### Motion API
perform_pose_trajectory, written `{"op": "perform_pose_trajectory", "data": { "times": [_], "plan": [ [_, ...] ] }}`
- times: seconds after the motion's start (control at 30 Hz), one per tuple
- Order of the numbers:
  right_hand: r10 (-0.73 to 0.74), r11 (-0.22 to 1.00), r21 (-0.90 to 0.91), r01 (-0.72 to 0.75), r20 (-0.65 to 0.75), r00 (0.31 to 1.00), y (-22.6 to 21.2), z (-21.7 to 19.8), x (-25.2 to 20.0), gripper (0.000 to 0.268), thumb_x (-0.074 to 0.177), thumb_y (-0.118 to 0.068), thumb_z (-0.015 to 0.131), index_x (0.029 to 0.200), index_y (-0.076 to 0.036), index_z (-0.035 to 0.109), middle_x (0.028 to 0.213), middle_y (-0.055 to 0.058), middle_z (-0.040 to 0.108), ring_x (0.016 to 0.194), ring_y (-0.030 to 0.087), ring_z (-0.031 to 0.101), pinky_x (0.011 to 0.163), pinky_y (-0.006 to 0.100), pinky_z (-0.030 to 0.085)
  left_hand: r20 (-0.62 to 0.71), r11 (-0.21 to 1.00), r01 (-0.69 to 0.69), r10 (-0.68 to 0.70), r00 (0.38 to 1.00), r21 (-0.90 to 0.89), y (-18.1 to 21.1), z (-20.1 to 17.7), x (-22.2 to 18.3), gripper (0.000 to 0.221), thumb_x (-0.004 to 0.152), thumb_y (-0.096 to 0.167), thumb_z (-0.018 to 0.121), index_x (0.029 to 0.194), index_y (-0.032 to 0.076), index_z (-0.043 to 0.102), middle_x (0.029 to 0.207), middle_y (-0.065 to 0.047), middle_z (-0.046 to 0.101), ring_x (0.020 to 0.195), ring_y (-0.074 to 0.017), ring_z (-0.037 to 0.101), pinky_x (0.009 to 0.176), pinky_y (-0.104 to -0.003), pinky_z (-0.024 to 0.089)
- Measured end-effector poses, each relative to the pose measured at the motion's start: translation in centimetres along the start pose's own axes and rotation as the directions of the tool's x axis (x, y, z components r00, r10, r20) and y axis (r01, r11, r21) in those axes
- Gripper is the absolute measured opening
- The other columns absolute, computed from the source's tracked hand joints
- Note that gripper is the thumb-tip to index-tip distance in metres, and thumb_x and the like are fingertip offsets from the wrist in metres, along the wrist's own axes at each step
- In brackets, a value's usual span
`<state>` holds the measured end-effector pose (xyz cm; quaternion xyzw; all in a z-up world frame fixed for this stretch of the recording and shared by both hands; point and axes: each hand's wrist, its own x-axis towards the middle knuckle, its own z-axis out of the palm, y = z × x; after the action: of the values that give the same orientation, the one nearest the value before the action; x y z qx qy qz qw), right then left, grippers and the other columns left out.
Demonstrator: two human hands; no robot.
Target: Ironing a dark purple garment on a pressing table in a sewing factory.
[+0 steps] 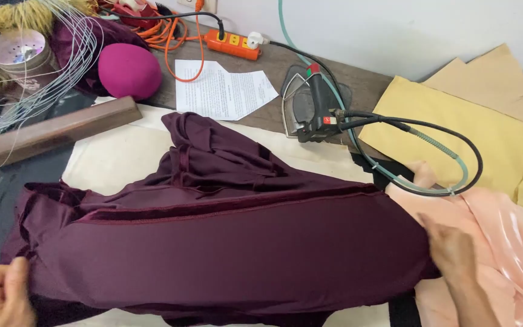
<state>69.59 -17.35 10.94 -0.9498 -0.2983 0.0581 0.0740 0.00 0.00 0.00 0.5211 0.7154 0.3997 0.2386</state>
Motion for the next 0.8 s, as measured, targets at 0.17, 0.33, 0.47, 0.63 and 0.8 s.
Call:
{"op": "perform_pose_trajectory", "data": {
  "times": [0.17, 0.33, 0.47, 0.63, 0.8],
  "plan": [
    [-0.011, 0.993, -0.118, 0.006, -0.038, 0.999, -1.6, -2.0, -0.2, 0.07, 0.102, -0.057, 0.045, 0.063, 0.001, 0.055, 0.065, 0.021, 0.055, 0.071, 0.036, 0.054, 0.07, 0.044, 0.041, -0.066, 0.988, 0.018, -0.028, 0.997, -0.156, -6.9, -0.4, 2.2, 0.048, 0.128, 0.026, 0.05, 0.084, 0.009, 0.037, 0.067, 0.001, 0.026, 0.064, -0.01, 0.024, 0.06, -0.031, 0.017],
    [-0.015, 0.957, -0.285, 0.06, 0.157, 0.988, -4.1, -2.6, -0.8, 0.064, 0.099, -0.055, 0.042, 0.073, -0.005, 0.073, 0.082, 0.016, 0.075, 0.09, 0.037, 0.066, 0.073, 0.044, 0.047, 0.105, 0.995, -0.056, 0.064, 0.992, -0.082, -4.3, -1.7, 3.5, 0.054, 0.114, 0.019, 0.049, 0.064, 0.004, 0.033, 0.055, 0.001, 0.02, 0.053, -0.0101, 0.019, 0.047, -0.035, 0.013],
    [-0.359, 0.933, -0.005, 0.359, -0.045, 0.932, -6.3, -3.1, -1.5, 0.032, 0.101, -0.029, 0.046, 0.092, -0.002, 0.06, 0.092, 0.016, 0.064, 0.091, 0.034, 0.06, 0.081, 0.043, 0.043, 0.186, 0.919, -0.167, 0.105, 0.977, 0.359, -3.5, -2.3, 4.7, 0.047, 0.11, 0.025, 0.061, 0.076, -0.006, 0.063, 0.066, -0.016, 0.055, 0.07, -0.0275, 0.052, 0.071, -0.041, 0.039],
    [-0.671, 0.688, 0.23, 0.689, -0.161, 0.724, -13.4, -2.4, -5.4, 0.035, 0.096, -0.017, 0.045, 0.126, -0.002, 0.056, 0.134, 0.017, 0.056, 0.126, 0.03, 0.05, 0.111, 0.04, 0.032, 0.351, 0.953, -0.127, 0.024, 0.936, 0.273, 10.3, -1.5, 4.0, 0.033, 0.098, 0.022, 0.048, 0.12, 0.004, 0.067, 0.118, -0.017, 0.066, 0.111, -0.0294, 0.059, 0.095, -0.04, 0.039],
    [-0.743, 0.654, 0.241, 0.717, 0.029, 0.668, -16.4, -0.9, -7.0, 0.045, 0.095, -0.027, 0.043, 0.138, -0.013, 0.049, 0.149, 0.007, 0.042, 0.141, 0.024, 0.033, 0.113, 0.046, 0.021, 0.578, 0.994, 0.068, -0.106, 0.809, 0.087, 10.3, -0.9, 5.8, 0.021, 0.092, 0.025, 0.065, 0.086, 0.005, 0.067, 0.065, -0.004, 0.054, 0.055, -0.013, 0.041, 0.048, -0.029, 0.031]
  ]
}}
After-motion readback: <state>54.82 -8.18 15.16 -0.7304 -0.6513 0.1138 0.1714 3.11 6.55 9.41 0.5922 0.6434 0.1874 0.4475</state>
